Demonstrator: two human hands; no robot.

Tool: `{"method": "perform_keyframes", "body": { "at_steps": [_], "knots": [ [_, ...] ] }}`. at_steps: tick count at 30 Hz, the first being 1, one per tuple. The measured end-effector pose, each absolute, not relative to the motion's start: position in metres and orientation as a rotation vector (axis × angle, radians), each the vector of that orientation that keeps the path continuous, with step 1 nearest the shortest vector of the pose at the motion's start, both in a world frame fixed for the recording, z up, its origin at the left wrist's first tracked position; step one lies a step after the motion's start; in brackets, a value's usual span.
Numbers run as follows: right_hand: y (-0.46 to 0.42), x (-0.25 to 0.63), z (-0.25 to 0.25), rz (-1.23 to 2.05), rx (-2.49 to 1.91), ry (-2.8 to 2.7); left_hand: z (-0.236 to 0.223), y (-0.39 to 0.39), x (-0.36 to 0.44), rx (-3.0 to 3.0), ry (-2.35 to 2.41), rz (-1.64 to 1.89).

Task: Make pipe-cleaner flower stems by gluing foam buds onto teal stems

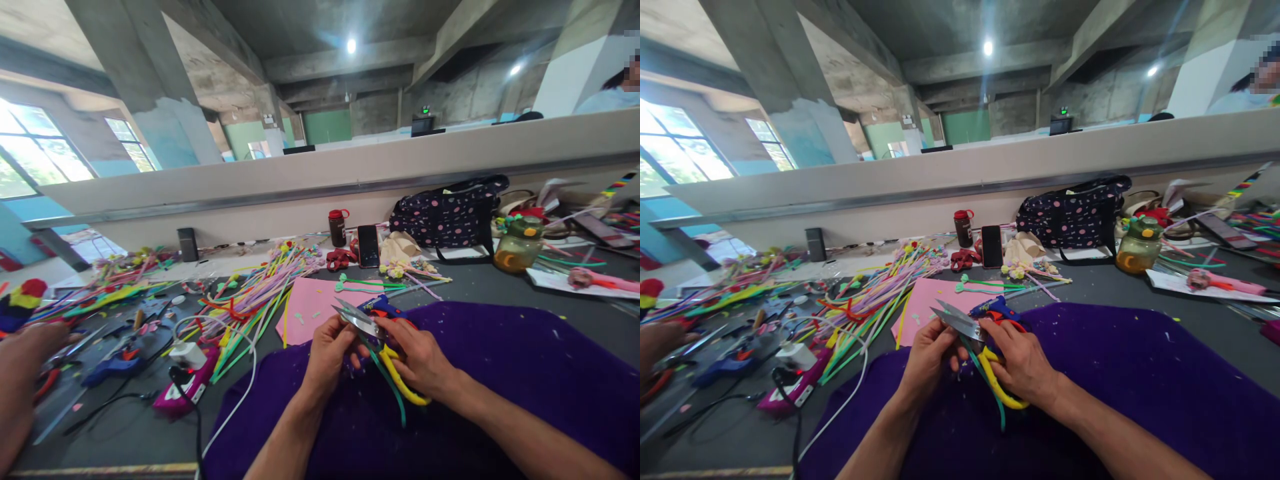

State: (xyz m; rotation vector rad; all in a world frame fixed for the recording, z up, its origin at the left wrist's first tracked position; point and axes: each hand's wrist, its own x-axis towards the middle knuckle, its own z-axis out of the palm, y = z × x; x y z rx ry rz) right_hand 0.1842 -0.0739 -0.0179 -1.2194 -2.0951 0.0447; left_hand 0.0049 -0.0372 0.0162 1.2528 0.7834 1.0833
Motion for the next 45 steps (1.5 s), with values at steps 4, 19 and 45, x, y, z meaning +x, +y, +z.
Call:
{"method": "perform_keyframes", "body": {
  "at_steps": [4,19,45],
  "knots": [
    [-0.073,0.185,-0.019,0.047,-1.206,-2.099,0.016,-0.037,0.004,1.244,0.789,1.082],
    [-0.077,0.183,-0.003,0.361,-1.209,-1.878,0.017,-0.034,0.001,1.165,0.753,1.037],
    [-0.076,0.181,-0.009,0.503,-1.149,-1.851,0.017,-0.034,-0.003,1.067,0.754,1.090]
  ]
}}
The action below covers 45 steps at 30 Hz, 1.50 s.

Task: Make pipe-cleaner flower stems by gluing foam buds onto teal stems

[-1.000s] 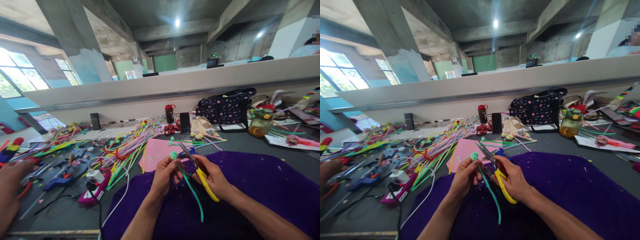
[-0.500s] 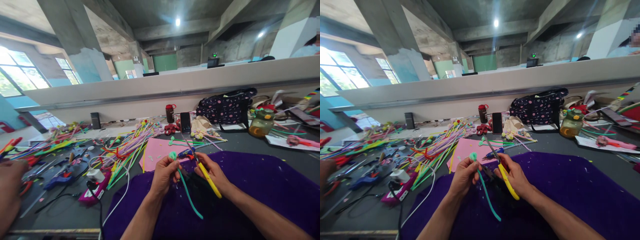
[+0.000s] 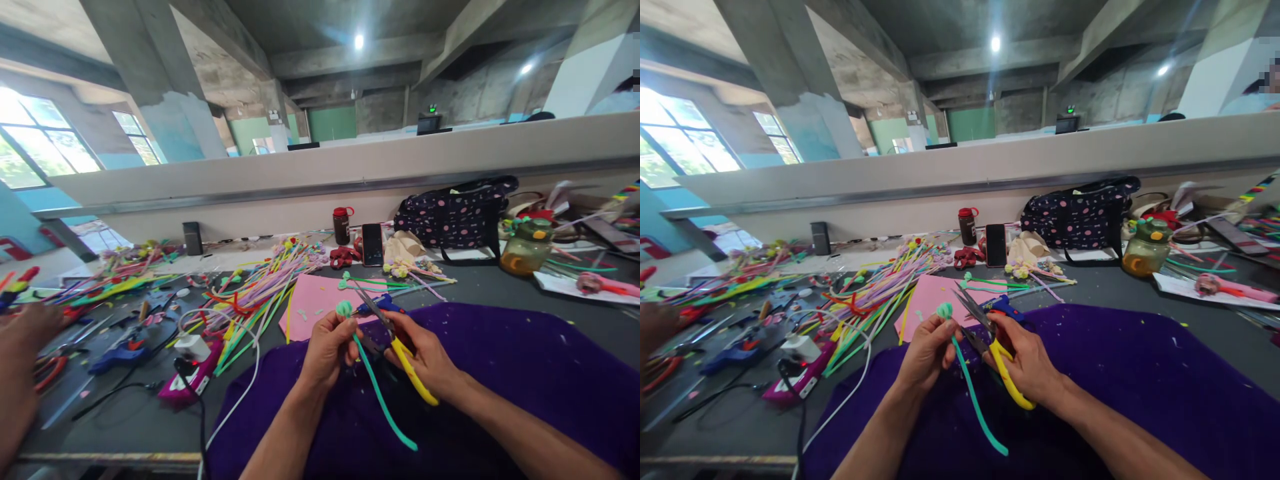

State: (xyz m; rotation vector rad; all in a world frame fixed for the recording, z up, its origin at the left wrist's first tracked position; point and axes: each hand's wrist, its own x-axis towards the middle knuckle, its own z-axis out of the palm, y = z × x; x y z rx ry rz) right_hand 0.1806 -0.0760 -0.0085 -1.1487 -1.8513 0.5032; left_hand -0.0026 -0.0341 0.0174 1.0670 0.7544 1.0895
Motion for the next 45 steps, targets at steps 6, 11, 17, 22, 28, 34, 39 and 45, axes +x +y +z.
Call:
{"method": "perform_keyframes", "body": {
  "at_steps": [6,11,17,22,28,34,39,45],
  "knots": [
    [-0.0769,0.1789,-0.0105,0.455,-1.164,-1.883,0.0170,-0.0312,-0.0032,1.032,0.749,1.012],
    [-0.0732,0.1805,-0.0103,0.569,-1.162,-1.849,0.0188,-0.0309,-0.0032,0.978,0.757,1.001],
    [-0.0750,0.1787,-0.0119,0.539,-1.159,-1.901,0.0219,-0.0312,-0.0032,0.947,0.733,0.972],
    [-0.0775,0.1776,-0.0138,0.341,-1.154,-1.969,0.0212,-0.0310,-0.0030,0.972,0.697,0.944],
    [-0.0770,0.1798,-0.0174,0.094,-1.165,-2.045,0.0181,-0.0312,-0.0020,1.027,0.747,0.963],
    [-0.0761,0.1806,-0.0187,0.039,-1.189,-2.050,0.0178,-0.0336,-0.0009,1.079,0.742,0.991],
    [-0.0758,0.1808,-0.0186,0.008,-1.185,-2.066,0.0153,-0.0335,-0.0009,1.101,0.745,1.020],
    [-0.0749,0.1819,-0.0185,-0.011,-1.179,-2.084,0.0149,-0.0328,-0.0011,1.124,0.749,1.016]
  ]
}}
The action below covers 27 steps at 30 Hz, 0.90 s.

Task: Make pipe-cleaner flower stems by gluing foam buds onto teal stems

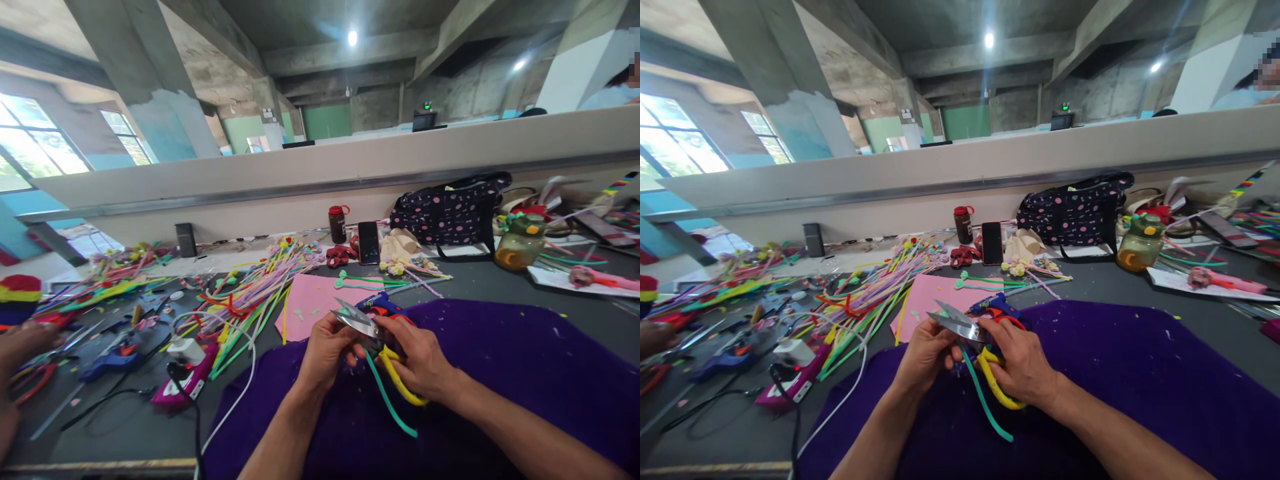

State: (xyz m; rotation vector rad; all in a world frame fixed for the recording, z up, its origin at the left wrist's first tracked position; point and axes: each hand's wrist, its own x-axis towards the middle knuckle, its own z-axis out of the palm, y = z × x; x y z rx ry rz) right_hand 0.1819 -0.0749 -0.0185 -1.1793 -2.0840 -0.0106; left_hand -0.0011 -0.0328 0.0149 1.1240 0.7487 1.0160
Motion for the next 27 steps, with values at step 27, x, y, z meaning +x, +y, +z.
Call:
{"method": "perform_keyframes", "body": {
  "at_steps": [27],
  "knots": [
    [-0.0748,0.1831,-0.0202,0.023,-1.219,-2.114,0.0184,-0.0337,-0.0023,1.207,0.758,1.018]
  ]
}}
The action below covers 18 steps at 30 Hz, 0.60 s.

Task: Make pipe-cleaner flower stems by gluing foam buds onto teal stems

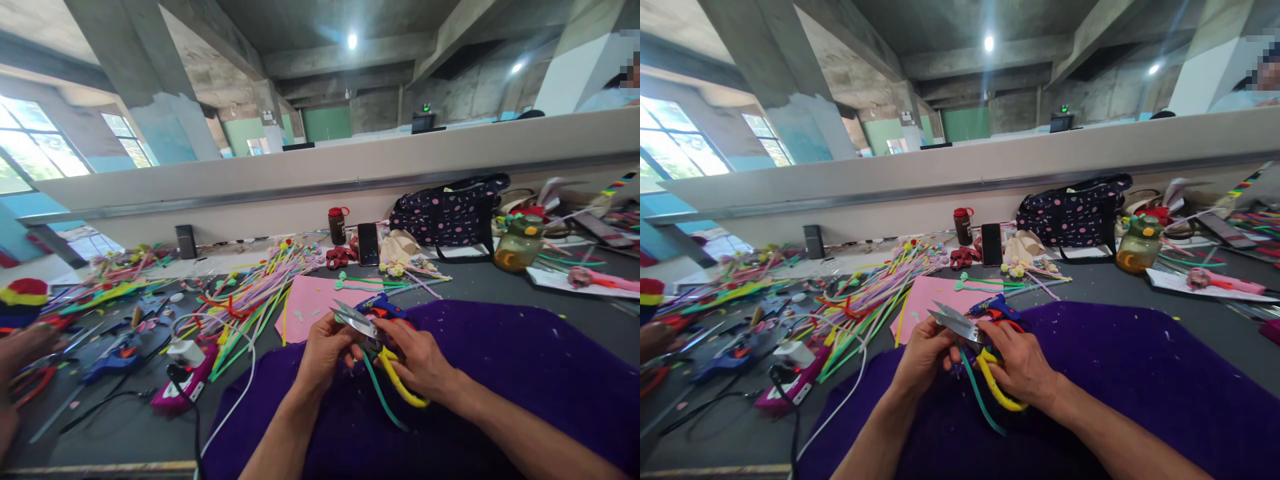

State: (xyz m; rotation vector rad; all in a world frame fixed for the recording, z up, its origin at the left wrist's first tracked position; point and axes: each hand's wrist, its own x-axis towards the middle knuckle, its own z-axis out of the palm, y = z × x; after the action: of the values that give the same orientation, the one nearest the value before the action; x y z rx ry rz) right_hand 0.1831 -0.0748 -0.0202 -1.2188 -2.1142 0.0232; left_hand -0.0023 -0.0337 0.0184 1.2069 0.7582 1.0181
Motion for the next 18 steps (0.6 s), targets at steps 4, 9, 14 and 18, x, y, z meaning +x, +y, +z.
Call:
{"method": "perform_keyframes", "body": {
  "at_steps": [4,9,14,18],
  "knots": [
    [-0.074,0.184,-0.021,0.003,-1.224,-2.121,0.020,-0.033,-0.003,1.225,0.776,1.012],
    [-0.073,0.185,-0.024,-0.002,-1.214,-2.126,0.022,-0.032,-0.004,1.227,0.783,1.008],
    [-0.074,0.184,-0.017,0.231,-1.145,-1.983,0.021,-0.031,-0.006,1.183,0.768,0.993],
    [-0.077,0.184,-0.009,0.403,-1.194,-1.868,0.021,-0.030,-0.007,1.106,0.750,0.954]
  ]
}}
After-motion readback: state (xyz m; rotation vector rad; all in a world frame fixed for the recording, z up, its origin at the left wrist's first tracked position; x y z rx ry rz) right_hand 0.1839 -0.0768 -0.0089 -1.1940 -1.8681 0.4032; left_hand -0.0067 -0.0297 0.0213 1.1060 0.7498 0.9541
